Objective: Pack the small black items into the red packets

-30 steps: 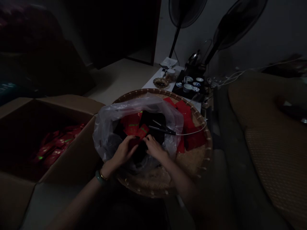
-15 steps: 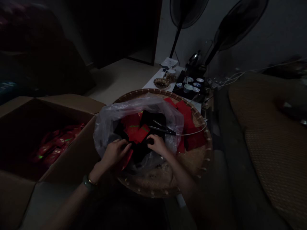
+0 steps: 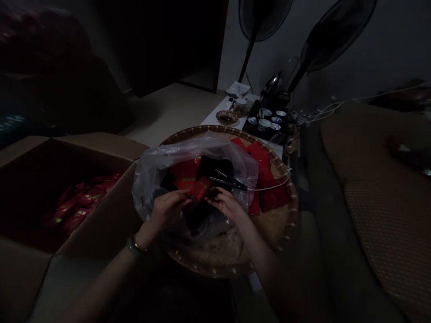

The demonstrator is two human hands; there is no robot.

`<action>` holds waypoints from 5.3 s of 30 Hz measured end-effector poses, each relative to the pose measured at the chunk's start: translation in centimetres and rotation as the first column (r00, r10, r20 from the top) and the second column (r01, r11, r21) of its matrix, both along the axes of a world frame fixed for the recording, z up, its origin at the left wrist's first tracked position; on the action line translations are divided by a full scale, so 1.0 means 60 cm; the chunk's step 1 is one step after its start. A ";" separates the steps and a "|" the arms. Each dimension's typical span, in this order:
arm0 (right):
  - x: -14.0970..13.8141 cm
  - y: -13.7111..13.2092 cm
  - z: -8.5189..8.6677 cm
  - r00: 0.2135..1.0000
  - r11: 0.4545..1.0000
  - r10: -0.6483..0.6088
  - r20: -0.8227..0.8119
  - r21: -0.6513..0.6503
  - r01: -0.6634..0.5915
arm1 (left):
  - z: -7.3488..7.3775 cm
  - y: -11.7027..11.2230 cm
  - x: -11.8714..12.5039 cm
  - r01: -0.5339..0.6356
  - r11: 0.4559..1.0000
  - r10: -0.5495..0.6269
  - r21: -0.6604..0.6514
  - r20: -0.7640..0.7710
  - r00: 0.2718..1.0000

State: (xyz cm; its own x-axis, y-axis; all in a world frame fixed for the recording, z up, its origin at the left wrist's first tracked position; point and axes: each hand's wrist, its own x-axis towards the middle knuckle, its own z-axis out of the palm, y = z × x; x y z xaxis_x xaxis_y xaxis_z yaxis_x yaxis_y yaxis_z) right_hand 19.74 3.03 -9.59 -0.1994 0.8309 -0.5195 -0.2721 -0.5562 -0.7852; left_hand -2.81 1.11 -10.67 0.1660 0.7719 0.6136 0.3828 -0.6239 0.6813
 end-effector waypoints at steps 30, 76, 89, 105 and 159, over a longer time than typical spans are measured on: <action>-0.070 -0.003 0.086 0.894 0.934 0.279 0.352 0.119 -0.338 | 0.006 0.008 0.035 0.106 0.854 -0.125 -0.510 -0.003 0.992; -0.102 -0.009 0.095 0.385 0.571 0.063 0.921 0.283 -0.771 | -0.021 -0.009 0.051 0.056 0.871 0.079 -0.487 0.252 0.964; -0.094 -0.011 0.087 0.757 0.824 -0.064 0.650 0.462 -0.327 | -0.022 -0.006 0.047 0.116 0.840 0.072 -0.531 0.320 0.944; -0.053 -0.007 0.073 0.789 0.861 -0.181 0.586 0.482 -0.160 | -0.010 -0.002 0.013 0.221 0.828 -0.047 -0.515 0.329 0.943; -0.074 -0.033 0.078 0.546 0.611 0.174 0.820 0.345 -0.713 | 0.047 0.006 -0.014 0.603 0.656 -0.447 -0.454 0.410 0.795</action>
State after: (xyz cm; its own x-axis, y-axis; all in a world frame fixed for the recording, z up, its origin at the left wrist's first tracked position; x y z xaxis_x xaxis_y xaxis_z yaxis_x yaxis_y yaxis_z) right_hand 15.29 1.04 -4.93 -0.4722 0.8740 -0.1144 0.5939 0.2196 -0.7740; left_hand -3.66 1.47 -7.88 0.5567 0.8054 0.2035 -0.1169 -0.1666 0.9791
